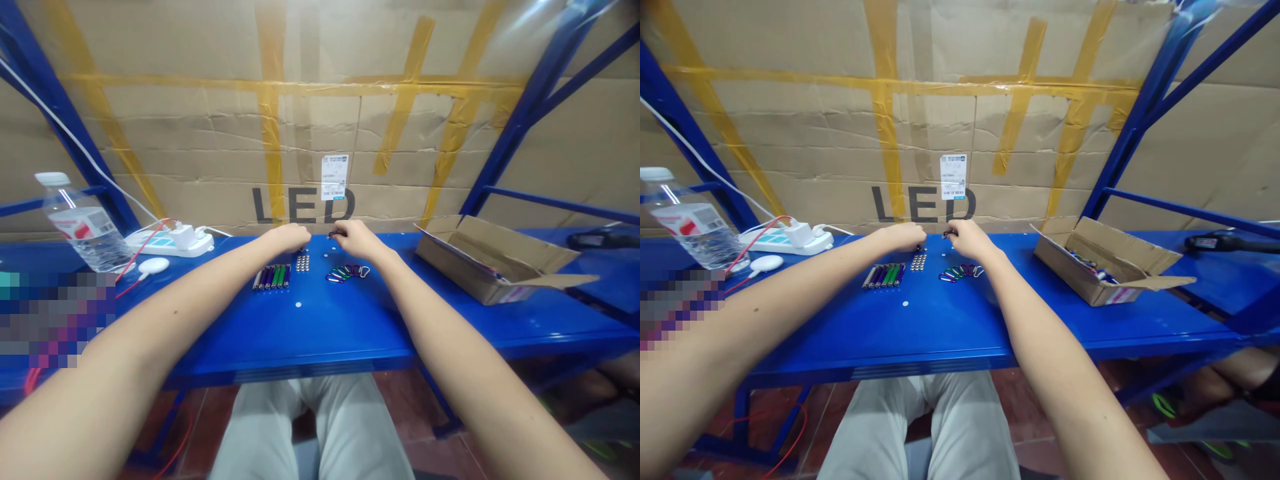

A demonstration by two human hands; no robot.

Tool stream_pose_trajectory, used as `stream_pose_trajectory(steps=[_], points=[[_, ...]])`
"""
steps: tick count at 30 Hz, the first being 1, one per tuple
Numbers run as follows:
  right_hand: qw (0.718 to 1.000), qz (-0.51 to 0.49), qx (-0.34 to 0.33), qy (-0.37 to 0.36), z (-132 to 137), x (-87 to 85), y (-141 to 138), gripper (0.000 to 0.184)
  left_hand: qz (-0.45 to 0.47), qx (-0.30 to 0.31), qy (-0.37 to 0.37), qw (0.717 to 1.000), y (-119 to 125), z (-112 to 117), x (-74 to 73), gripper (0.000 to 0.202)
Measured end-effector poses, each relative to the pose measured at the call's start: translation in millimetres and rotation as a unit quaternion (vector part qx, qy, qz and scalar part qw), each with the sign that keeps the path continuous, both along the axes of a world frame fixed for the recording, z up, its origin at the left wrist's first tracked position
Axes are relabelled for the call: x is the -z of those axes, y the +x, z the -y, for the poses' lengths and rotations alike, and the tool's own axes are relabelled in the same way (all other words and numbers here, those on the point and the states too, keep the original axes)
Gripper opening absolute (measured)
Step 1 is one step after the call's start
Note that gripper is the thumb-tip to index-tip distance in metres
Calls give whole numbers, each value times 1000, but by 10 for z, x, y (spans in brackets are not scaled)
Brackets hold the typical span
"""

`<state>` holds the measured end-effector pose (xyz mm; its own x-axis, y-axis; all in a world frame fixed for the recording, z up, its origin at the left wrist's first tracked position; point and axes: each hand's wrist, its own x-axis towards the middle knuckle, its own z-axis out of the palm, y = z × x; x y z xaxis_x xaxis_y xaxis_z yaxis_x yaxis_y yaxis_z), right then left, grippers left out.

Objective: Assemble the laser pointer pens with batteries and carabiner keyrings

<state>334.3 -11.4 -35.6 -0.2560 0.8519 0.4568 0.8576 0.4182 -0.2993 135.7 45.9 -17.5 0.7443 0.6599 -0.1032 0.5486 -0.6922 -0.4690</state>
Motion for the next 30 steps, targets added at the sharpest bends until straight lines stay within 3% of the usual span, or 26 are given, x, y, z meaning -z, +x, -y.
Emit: stream_pose_trajectory(steps=[8,15,18,25,30], points=[[1000,-23,-1,-6,3,0,-12,11,29,-31,-10,999,-138,-47,15,28],[993,-91,-54,-58,-77,177,-134,11,228,-9,-71,971,-449,-184,144,33],[988,-107,-90,-72,-119,237,-206,13,272,11,-91,958,-508,-165,227,41],[993,19,-73,-89,-104,229,-336,17,257,30,-125,958,-480,-133,286,46],[990,62,-72,-103,-116,240,-366,18,256,8,-138,957,-438,-112,289,45]])
